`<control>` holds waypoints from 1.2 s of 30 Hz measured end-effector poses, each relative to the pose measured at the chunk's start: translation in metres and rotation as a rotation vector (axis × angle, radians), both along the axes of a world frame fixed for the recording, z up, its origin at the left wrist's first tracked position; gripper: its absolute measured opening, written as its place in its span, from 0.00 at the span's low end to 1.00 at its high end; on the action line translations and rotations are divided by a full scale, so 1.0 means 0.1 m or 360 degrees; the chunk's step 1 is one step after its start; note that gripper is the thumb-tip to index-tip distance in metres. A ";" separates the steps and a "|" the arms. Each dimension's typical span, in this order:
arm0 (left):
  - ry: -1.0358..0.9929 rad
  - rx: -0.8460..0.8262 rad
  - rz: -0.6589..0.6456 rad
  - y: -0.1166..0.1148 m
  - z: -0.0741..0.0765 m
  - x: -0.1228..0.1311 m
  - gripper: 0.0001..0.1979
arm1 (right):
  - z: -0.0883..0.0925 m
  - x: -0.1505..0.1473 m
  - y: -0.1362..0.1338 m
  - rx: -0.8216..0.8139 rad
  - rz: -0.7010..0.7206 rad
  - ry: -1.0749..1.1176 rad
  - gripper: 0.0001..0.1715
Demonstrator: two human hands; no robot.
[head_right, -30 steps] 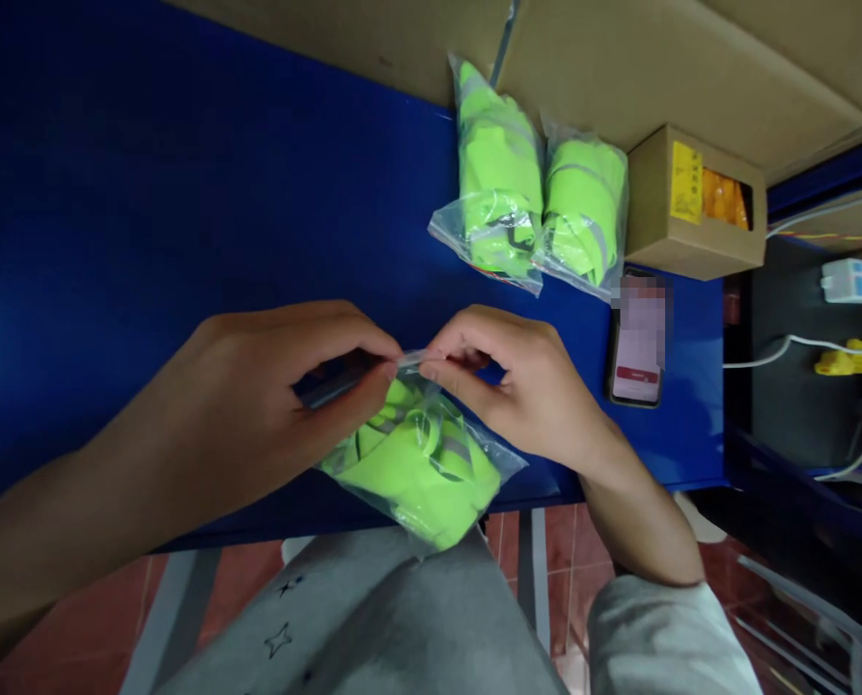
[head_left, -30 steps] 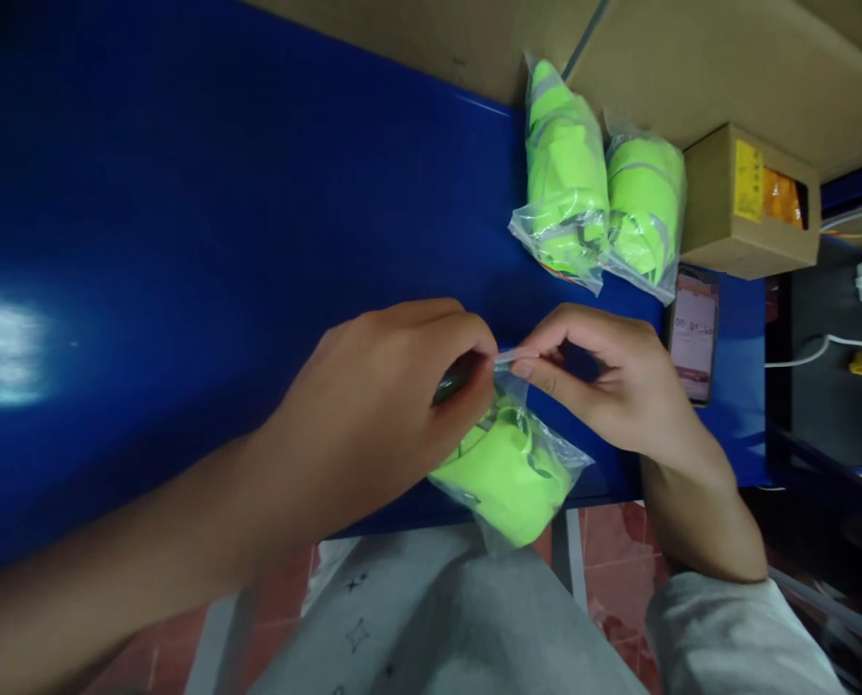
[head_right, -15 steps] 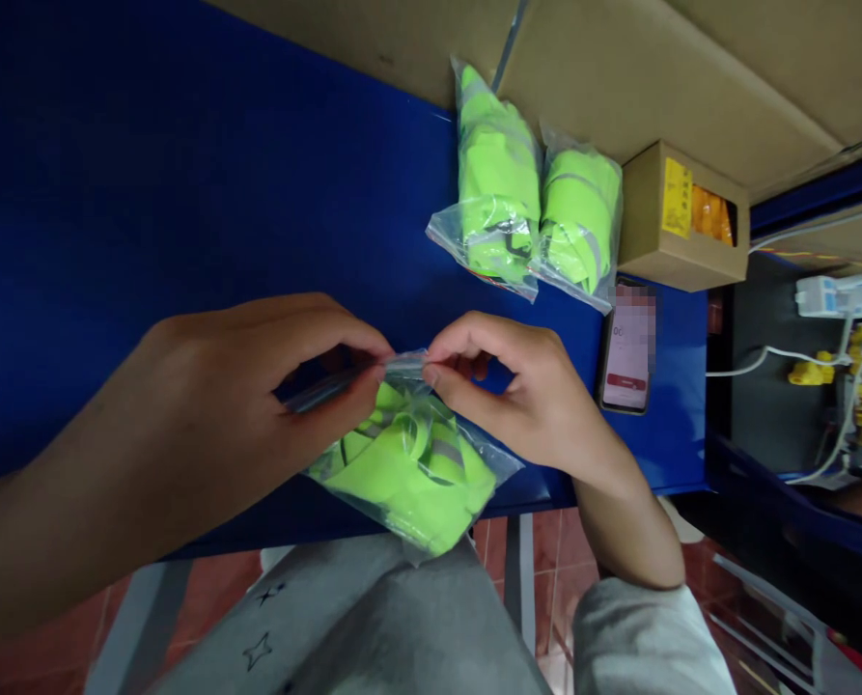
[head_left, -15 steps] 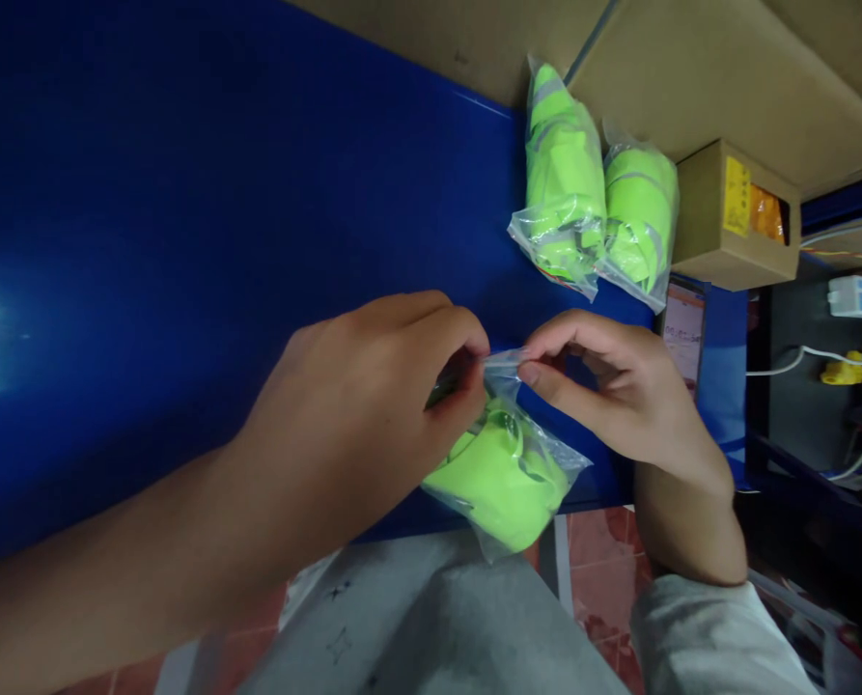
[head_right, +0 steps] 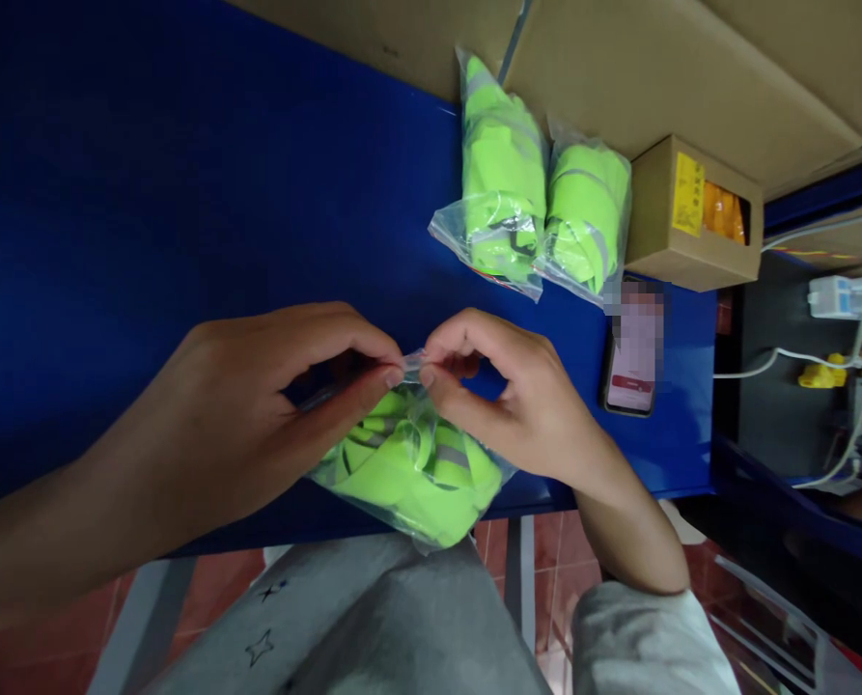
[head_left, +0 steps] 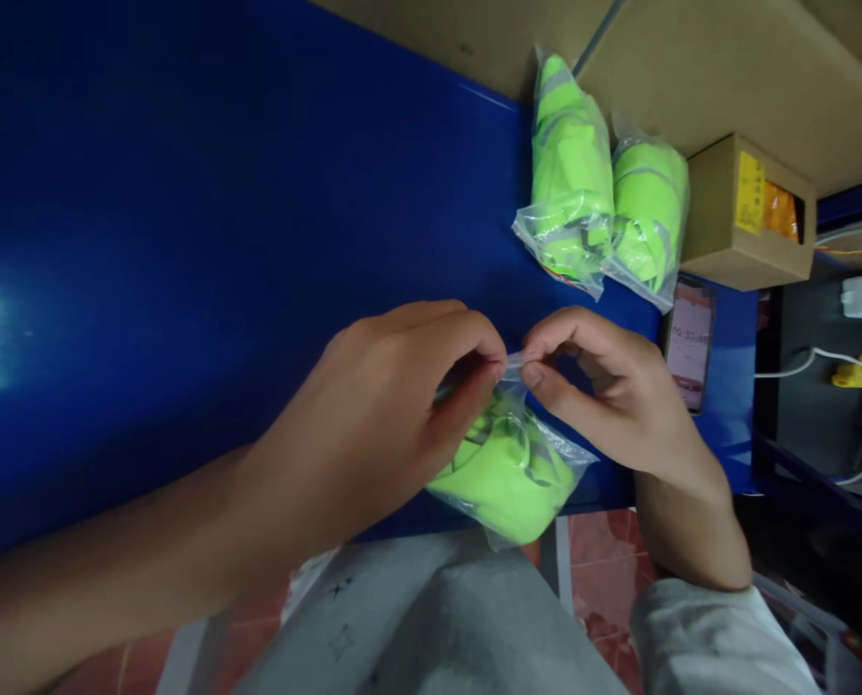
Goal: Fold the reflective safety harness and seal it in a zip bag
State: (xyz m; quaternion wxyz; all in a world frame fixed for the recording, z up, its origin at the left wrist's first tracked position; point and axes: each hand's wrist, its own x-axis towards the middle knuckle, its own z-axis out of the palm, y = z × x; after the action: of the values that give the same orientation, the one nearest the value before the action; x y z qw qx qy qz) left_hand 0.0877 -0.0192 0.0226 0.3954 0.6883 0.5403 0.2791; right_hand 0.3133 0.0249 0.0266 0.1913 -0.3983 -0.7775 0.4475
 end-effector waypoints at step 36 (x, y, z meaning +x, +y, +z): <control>-0.0796 -0.0148 0.0072 0.28 -0.04 -0.21 0.10 | -0.08 0.26 0.27 0.0339 -0.0629 0.0549 0.07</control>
State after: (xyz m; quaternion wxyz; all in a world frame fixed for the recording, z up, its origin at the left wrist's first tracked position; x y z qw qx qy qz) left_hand 0.0665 0.0092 0.0191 0.5417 0.5666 0.4533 0.4243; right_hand 0.3393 0.0515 0.0189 0.4450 -0.4377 -0.6834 0.3786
